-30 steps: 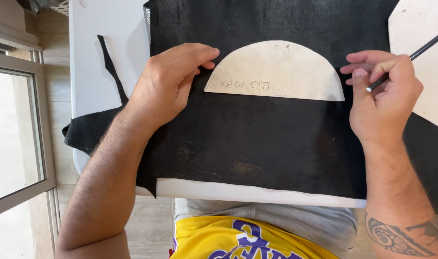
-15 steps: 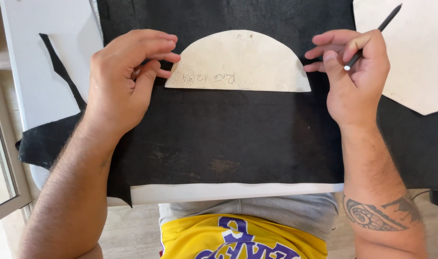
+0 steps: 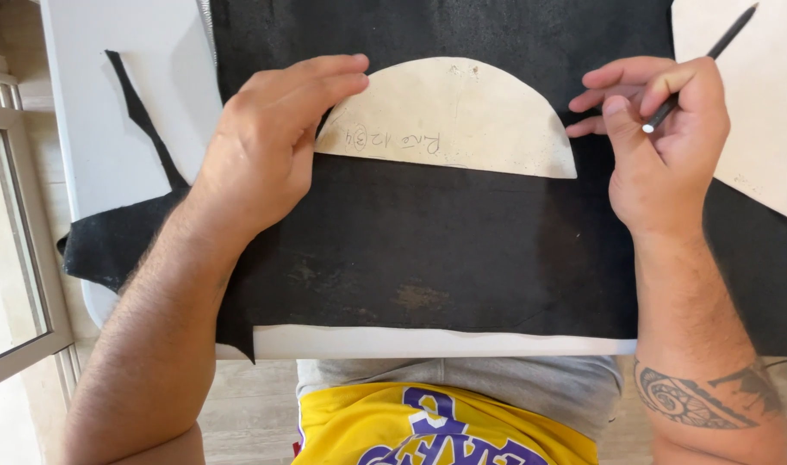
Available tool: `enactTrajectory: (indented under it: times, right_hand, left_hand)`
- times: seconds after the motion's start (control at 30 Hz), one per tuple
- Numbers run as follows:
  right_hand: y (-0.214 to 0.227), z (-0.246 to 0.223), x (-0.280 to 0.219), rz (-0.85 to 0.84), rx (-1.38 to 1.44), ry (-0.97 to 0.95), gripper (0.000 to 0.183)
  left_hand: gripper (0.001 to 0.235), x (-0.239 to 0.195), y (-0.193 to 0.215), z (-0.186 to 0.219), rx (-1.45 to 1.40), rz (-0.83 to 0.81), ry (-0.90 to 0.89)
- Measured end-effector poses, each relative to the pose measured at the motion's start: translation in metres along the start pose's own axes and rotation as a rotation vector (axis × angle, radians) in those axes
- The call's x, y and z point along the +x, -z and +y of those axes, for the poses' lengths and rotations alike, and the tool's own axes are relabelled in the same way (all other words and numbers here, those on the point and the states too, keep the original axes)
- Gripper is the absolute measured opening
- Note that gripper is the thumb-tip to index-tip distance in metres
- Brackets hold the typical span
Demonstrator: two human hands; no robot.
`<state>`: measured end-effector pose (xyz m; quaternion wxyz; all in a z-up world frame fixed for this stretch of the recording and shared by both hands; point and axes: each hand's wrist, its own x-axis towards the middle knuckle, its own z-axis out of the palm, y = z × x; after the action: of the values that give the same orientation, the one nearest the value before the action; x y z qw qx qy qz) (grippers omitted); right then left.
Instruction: Tracing various cardboard templates onto a large piece of black leather using a silver pen to prepare for cutting.
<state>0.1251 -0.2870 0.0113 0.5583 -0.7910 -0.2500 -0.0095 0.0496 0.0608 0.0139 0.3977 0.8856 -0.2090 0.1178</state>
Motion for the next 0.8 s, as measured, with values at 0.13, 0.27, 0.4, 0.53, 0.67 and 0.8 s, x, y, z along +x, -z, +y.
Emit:
enactTrajectory:
  times: [0.13,0.27,0.4,0.53,0.67,0.8]
  right_hand:
    - [-0.0025,-0.0019,-0.0003,-0.025,-0.036,0.049,0.028]
    - [-0.0035,-0.0017,-0.0018,-0.033,-0.020,0.064,0.027]
    - [-0.0041,-0.0010,-0.0031,-0.027,-0.007,0.049,0.028]
    - [-0.0032,-0.0028,-0.0042,-0.024,-0.029,0.041,0.029]
    - [-0.0032,-0.0019,-0.0044,-0.013,-0.020,0.036,0.030]
    - [-0.0035,-0.0031,-0.0046,-0.012,-0.001,0.027,0.029]
  left_hand:
    - [0.059,-0.0042,-0.0022,0.0007,0.055,0.001,-0.031]
    - [0.057,-0.0038,-0.0015,0.0003,0.030,0.020,-0.035]
    - [0.050,-0.0041,0.0011,0.0009,-0.058,0.017,0.010]
    - [0.055,-0.0045,0.0020,-0.0012,-0.074,-0.006,0.036]
    - [0.050,-0.0034,0.0031,0.0021,-0.073,-0.005,0.028]
    - [0.051,-0.0038,0.0041,0.0034,-0.058,-0.022,0.054]
